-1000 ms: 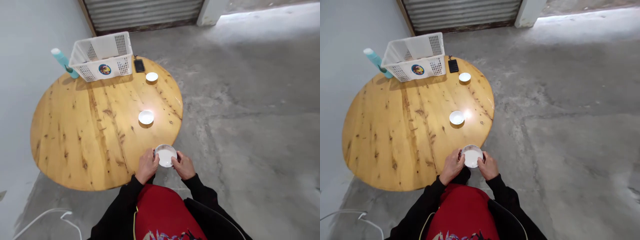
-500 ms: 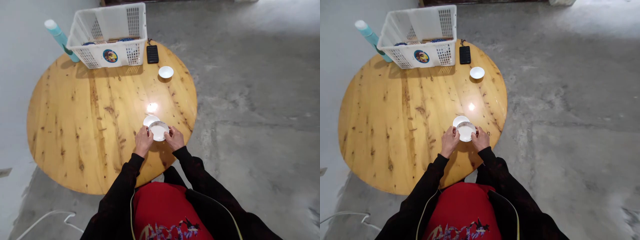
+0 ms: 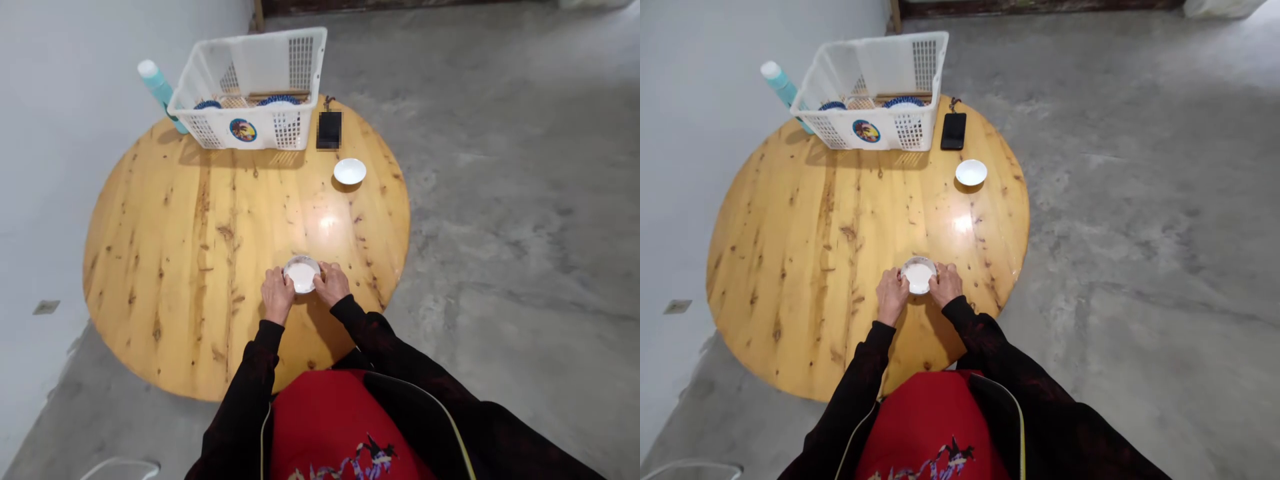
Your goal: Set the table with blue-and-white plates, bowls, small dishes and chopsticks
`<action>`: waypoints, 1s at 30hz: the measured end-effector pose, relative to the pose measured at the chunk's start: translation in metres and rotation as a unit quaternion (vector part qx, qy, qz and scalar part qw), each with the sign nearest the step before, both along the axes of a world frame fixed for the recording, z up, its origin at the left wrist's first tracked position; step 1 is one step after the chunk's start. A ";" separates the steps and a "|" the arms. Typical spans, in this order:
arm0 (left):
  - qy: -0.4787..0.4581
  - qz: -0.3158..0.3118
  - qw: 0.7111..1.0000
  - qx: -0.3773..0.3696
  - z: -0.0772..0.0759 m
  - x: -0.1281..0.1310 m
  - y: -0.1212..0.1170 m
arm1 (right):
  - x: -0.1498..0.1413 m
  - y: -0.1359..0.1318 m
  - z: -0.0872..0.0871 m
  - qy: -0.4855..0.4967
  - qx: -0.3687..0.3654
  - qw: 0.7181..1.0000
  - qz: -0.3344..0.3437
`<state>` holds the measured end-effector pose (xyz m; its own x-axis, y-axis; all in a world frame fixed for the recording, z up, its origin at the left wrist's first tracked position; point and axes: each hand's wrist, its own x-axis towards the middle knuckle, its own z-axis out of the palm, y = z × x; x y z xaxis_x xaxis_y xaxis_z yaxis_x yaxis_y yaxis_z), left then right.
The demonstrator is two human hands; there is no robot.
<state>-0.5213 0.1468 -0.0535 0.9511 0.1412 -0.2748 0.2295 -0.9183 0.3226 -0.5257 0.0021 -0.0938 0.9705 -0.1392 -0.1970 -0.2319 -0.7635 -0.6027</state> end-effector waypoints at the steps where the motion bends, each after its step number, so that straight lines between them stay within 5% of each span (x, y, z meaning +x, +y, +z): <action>1: 0.004 0.005 1.000 0.006 0.000 0.000 -0.001 | 0.002 0.000 0.001 0.005 -0.001 1.000 0.007; 15: -0.001 0.013 1.000 -0.016 -0.008 0.000 0.008 | 0.004 0.002 0.000 0.035 -0.029 0.996 0.071; 23: 0.062 0.008 0.992 -0.109 -0.021 0.004 0.018 | 0.007 0.006 -0.016 0.062 0.049 0.996 0.043; 30: 0.059 -0.039 0.984 -0.162 -0.014 -0.042 0.019 | -0.052 -0.001 -0.024 -0.028 0.148 0.988 -0.028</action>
